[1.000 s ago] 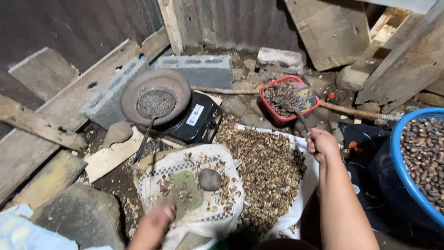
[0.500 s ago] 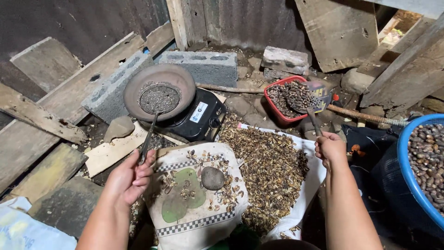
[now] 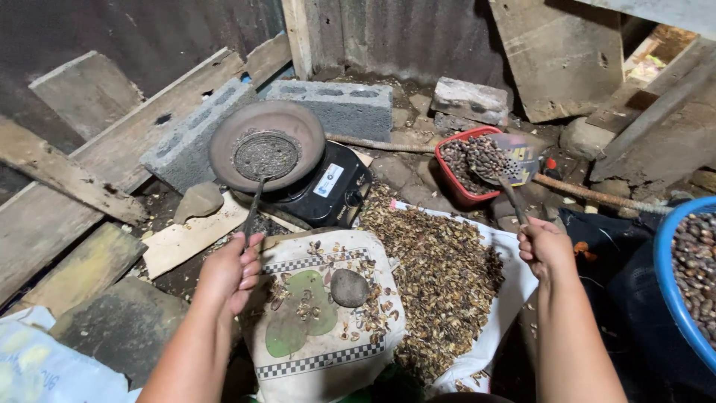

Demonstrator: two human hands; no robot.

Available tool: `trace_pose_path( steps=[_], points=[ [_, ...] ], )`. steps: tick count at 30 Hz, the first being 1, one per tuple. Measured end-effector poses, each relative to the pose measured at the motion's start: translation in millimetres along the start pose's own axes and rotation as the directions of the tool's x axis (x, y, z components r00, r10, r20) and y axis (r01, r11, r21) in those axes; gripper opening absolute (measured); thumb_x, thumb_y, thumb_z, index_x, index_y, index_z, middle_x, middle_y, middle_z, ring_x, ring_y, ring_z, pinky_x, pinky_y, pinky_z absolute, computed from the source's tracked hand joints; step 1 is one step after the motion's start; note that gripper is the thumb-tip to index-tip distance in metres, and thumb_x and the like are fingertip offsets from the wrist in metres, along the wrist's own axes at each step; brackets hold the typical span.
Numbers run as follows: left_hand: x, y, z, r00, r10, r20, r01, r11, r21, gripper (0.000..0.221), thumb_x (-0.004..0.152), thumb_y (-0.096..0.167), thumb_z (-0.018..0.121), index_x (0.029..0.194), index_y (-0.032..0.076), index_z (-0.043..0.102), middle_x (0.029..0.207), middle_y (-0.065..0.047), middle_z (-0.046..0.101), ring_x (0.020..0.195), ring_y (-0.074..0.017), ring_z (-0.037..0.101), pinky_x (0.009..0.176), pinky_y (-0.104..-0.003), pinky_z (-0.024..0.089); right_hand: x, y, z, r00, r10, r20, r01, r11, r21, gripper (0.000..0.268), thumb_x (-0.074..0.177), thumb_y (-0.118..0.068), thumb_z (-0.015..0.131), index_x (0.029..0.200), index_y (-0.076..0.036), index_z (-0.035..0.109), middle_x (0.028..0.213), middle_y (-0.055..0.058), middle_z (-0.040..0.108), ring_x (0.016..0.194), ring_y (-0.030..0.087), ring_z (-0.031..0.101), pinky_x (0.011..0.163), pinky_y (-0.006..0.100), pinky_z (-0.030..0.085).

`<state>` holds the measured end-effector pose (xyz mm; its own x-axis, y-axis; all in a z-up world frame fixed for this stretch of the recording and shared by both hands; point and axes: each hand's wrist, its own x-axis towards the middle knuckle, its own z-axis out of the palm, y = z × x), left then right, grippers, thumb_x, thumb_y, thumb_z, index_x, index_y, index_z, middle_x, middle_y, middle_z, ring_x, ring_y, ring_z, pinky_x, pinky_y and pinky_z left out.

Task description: Shelling and processing nuts using a stone and mallet, followed by roasting them on a portable stove.

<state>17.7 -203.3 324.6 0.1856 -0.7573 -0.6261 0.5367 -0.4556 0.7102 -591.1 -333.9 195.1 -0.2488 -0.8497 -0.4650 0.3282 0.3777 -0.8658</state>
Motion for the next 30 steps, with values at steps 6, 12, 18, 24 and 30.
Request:
trace_pose_path(
  steps=[6, 12, 18, 24, 30],
  points=[
    [-8.8, 3.8, -0.7, 0.997, 0.076, -0.001, -0.076, 0.997, -0.010, 0.038, 0.107, 0.035, 0.044, 0.115, 0.002, 0.059, 0.063, 0.006, 0.036, 0.048, -0.0061, 0.028, 0.038, -0.023, 0.019, -25.4, -22.2, 39.1, 0.991, -0.042, 0.128, 0.056, 0.993, -0.106, 0.020, 0.097, -0.001, 0.053, 0.114, -0.009, 0.053, 0.068, 0.004, 0.051, 0.045, 0.007, 0.033, 0.037, 0.024, 0.022],
    [-32.4, 20.8, -1.2, 0.993, 0.121, -0.005, -0.121, 0.992, 0.026, 0.037, 0.106, 0.033, 0.046, 0.117, 0.001, 0.060, 0.063, 0.006, 0.038, 0.049, -0.0055, 0.030, 0.039, -0.023, 0.020, -77.3, -53.3, 132.0, 0.975, -0.021, 0.221, 0.068, 0.977, -0.203, 0.031, 0.095, -0.002, 0.056, 0.126, -0.006, 0.059, 0.070, 0.003, 0.052, 0.047, 0.007, 0.036, 0.039, 0.024, 0.027],
    [-64.7, 58.0, -3.3, 0.987, 0.160, 0.003, -0.159, 0.979, 0.130, 0.038, 0.105, 0.031, 0.044, 0.120, 0.000, 0.060, 0.063, 0.006, 0.038, 0.049, -0.0058, 0.031, 0.038, -0.023, 0.021, -86.1, -55.6, 251.6, 0.906, 0.006, 0.423, 0.131, 0.947, -0.293, 0.031, 0.095, -0.004, 0.060, 0.126, -0.006, 0.061, 0.069, 0.002, 0.053, 0.046, 0.008, 0.040, 0.037, 0.026, 0.030],
    [-92.6, 88.8, 3.8, 0.986, 0.169, 0.008, -0.168, 0.972, 0.166, 0.039, 0.105, 0.030, 0.045, 0.120, -0.001, 0.063, 0.061, 0.006, 0.039, 0.048, -0.0053, 0.030, 0.038, -0.023, 0.020, -66.6, -8.4, 367.7, 0.871, -0.125, 0.475, 0.395, 0.753, -0.527, 0.028, 0.090, -0.012, 0.069, 0.118, -0.007, 0.070, 0.075, 0.006, 0.067, 0.050, 0.014, 0.055, 0.043, 0.032, 0.043],
    [-91.3, 103.0, -2.0, 0.989, 0.149, 0.009, -0.148, 0.971, 0.189, 0.041, 0.104, 0.032, 0.045, 0.121, 0.000, 0.064, 0.061, 0.006, 0.039, 0.047, -0.0052, 0.028, 0.038, -0.023, 0.020, -16.6, 56.5, 416.5, 0.476, -0.577, 0.663, 0.840, 0.074, -0.538, 0.025, 0.087, -0.016, 0.075, 0.111, -0.010, 0.074, 0.084, 0.015, 0.074, 0.069, 0.028, 0.068, 0.060, 0.041, 0.054]
  ],
)
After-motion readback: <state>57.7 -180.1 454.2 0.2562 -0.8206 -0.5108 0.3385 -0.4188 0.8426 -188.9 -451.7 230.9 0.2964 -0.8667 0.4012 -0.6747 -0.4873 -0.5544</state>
